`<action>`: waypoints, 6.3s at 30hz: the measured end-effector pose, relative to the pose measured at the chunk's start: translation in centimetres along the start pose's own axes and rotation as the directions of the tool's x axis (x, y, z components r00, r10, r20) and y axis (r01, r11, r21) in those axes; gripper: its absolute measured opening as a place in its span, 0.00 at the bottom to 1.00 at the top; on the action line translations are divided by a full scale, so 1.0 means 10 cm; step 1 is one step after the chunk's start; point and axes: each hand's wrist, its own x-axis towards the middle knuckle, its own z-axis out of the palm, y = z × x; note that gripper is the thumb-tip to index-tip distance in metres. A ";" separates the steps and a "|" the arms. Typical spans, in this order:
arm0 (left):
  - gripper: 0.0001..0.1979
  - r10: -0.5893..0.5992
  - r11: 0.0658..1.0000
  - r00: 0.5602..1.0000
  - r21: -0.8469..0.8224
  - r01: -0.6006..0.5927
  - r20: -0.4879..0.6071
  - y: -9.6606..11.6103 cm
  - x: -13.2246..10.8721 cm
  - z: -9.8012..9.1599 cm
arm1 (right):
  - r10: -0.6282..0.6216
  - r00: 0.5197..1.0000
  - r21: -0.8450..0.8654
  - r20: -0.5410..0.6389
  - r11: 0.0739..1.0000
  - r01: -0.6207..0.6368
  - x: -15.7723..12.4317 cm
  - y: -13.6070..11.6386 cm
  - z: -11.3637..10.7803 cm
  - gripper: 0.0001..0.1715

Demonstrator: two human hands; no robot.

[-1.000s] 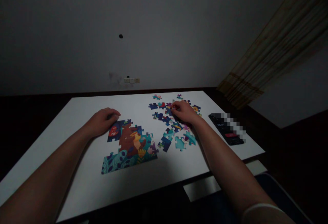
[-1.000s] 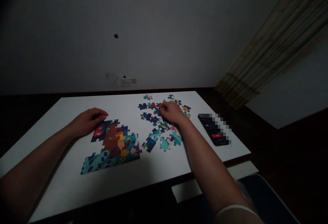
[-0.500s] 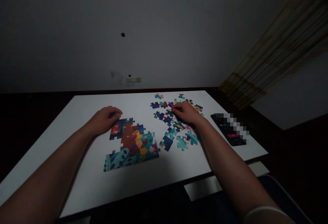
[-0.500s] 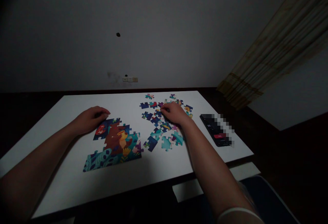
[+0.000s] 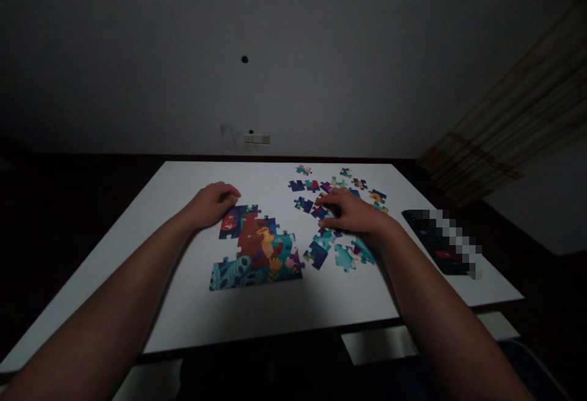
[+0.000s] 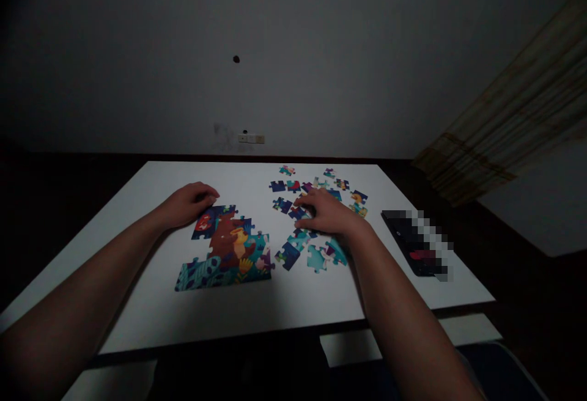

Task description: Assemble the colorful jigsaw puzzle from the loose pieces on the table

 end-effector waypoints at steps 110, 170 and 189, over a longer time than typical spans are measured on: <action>0.23 -0.010 0.999 1.000 0.030 0.010 0.000 0.02 -0.02 -0.03 | 0.168 0.867 0.228 -0.469 0.971 -0.066 0.12 -0.21 0.04 0.11; 0.33 -0.131 0.991 0.991 -0.003 0.131 0.027 0.10 0.04 -0.13 | 0.861 0.431 0.065 -0.270 0.463 -0.884 -0.11 0.17 -0.19 0.45; 0.32 -0.138 0.990 0.989 -0.008 0.138 0.054 0.11 0.03 -0.13 | 0.732 0.607 -0.115 -0.309 0.605 -0.788 -0.06 0.02 -0.13 0.43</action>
